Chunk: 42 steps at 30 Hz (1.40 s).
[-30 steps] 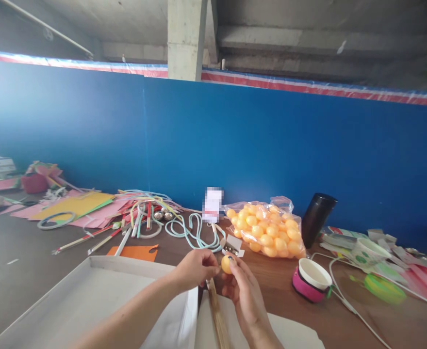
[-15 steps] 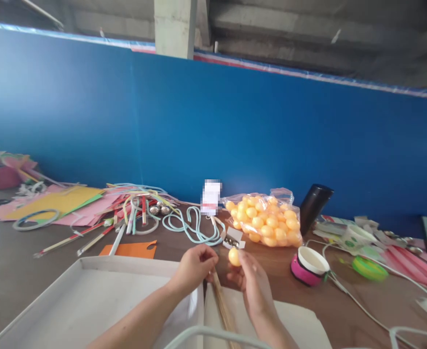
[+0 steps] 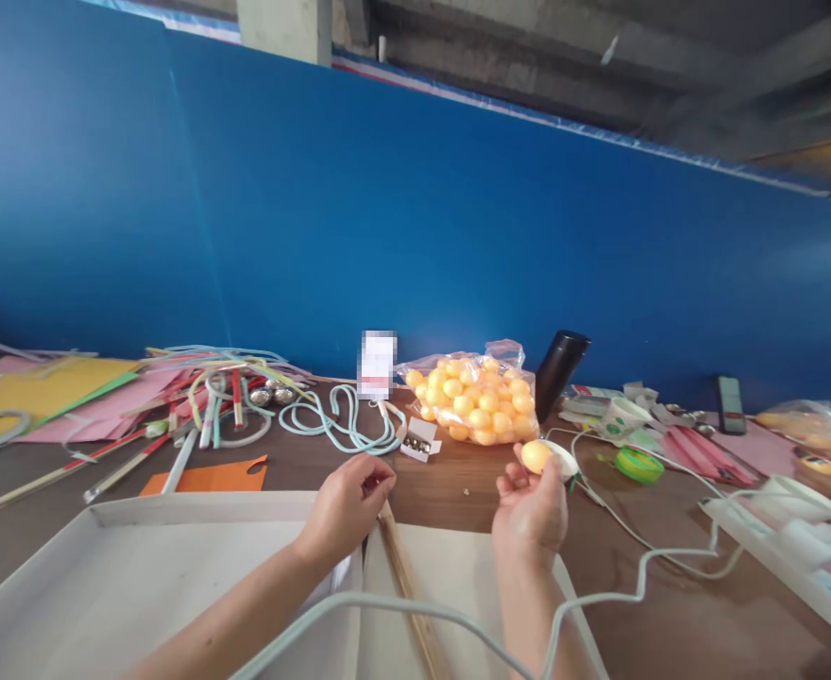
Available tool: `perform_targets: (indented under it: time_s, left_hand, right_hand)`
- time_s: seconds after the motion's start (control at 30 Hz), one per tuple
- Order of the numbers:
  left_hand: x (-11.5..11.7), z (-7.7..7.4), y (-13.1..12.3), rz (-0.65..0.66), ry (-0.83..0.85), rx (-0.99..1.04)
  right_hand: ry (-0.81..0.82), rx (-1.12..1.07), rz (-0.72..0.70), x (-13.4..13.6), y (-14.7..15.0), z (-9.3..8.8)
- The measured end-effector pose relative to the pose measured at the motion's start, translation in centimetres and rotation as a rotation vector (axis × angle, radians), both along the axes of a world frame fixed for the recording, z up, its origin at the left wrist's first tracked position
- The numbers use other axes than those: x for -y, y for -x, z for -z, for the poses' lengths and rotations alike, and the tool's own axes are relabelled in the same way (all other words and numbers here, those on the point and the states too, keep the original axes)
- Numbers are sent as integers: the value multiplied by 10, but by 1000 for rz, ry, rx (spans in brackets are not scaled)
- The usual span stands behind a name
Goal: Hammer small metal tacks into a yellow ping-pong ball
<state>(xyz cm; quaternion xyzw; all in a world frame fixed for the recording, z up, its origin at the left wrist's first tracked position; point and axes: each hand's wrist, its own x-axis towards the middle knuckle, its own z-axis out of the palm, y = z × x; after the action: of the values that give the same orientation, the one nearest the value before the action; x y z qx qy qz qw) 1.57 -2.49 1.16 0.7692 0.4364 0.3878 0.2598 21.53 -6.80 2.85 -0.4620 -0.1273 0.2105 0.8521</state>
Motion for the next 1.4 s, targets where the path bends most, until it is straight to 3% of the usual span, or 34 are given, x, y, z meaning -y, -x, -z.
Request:
perform_targets:
  time_s: [0.1,0.27,0.43,0.6,0.77,0.93,0.97,1.03,1.13,1.3,1.4]
  left_hand:
    - [0,-5,-19,75,-56,-103]
    - [-7,-8,-82,332,-128,-536]
    - [-14,0,-129,348,-115,-641]
    - [-14,4,-139,352,-95,-634]
    - [-16,-3,-126,326,-59,-546]
    - [-20,-10,-79,214,-19,-333]
    - [-21,-9,-67,202,21,-269]
    - [-20,-3,-46,197,309,100]
    - [-17,7,-20,148,581,446]
    - [-4,-1,3,77,802,679]
    - [3,-12,9,173,859,804]
  right_hand:
    - [-27,-5,41,2,-5,-4]
    - [-42,22,-10,-1,1,-3]
    - [-6,23,-101,-4,3,4]
    - [30,41,-198,-7,6,7]
    - [77,75,-271,-8,11,9]
    - [189,104,-438,-10,21,18]
    - [205,109,-485,-10,25,19]
    - [221,117,-575,-11,33,22]
    - [207,126,-694,-10,44,23]
    - [188,105,-868,-2,53,17]
    - [166,63,-968,1,55,15]
